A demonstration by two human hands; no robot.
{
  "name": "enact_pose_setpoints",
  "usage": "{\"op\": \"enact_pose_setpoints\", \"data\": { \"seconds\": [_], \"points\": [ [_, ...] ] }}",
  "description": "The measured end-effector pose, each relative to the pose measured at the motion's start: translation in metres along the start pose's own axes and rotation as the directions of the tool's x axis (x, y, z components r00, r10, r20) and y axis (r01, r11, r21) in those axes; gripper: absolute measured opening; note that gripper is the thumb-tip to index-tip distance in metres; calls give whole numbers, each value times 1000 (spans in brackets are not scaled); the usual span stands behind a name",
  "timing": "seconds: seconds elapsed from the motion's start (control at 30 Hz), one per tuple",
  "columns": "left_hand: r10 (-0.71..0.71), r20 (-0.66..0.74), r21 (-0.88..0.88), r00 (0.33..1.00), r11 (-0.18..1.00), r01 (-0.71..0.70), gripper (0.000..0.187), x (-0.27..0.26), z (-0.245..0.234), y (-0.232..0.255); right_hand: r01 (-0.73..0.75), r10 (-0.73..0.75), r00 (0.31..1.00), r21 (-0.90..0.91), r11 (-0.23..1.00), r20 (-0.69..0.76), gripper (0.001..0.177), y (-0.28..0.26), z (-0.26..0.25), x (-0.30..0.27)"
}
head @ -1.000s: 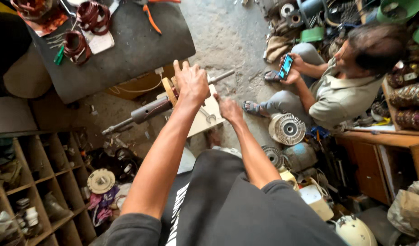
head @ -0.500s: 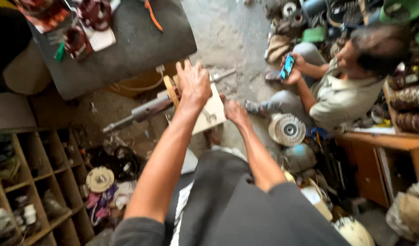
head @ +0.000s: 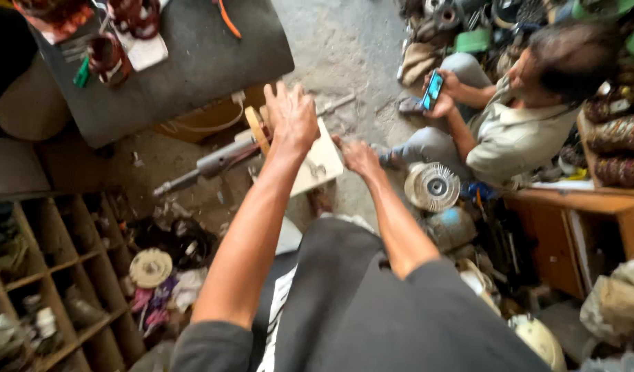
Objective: The person winds copper wire onto a wooden spool mounted on a lathe, using a crank to rotate the spool. They then use pliers to cut the wire and remove the spool from the lathe.
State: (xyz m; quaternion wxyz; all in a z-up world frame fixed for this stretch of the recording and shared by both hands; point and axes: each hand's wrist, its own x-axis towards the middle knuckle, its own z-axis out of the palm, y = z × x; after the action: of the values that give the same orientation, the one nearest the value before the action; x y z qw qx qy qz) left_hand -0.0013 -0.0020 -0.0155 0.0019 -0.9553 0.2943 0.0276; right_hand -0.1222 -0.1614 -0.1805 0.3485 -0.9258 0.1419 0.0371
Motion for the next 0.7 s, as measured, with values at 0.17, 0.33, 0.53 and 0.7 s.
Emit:
{"op": "enact_pose_setpoints", "data": {
  "seconds": [0.17,0.33,0.53,0.7],
  "points": [
    [4,-94,13,996,1000,-2,23,-21,19,0,-149,120,986,305,941,111,99,-3,-15,14],
    [-20,267,-30,964,999,29,40,-2,-11,-1,-153,119,987,393,907,110,88,-7,-8,33],
    [-45,258,-7,965,999,48,31,-6,-23,1,-275,146,940,431,859,308,77,-3,-3,1],
    [-33,110,-62,993,997,40,30,-8,-22,3,-112,-26,979,641,759,203,82,-13,-31,28]
  ]
}}
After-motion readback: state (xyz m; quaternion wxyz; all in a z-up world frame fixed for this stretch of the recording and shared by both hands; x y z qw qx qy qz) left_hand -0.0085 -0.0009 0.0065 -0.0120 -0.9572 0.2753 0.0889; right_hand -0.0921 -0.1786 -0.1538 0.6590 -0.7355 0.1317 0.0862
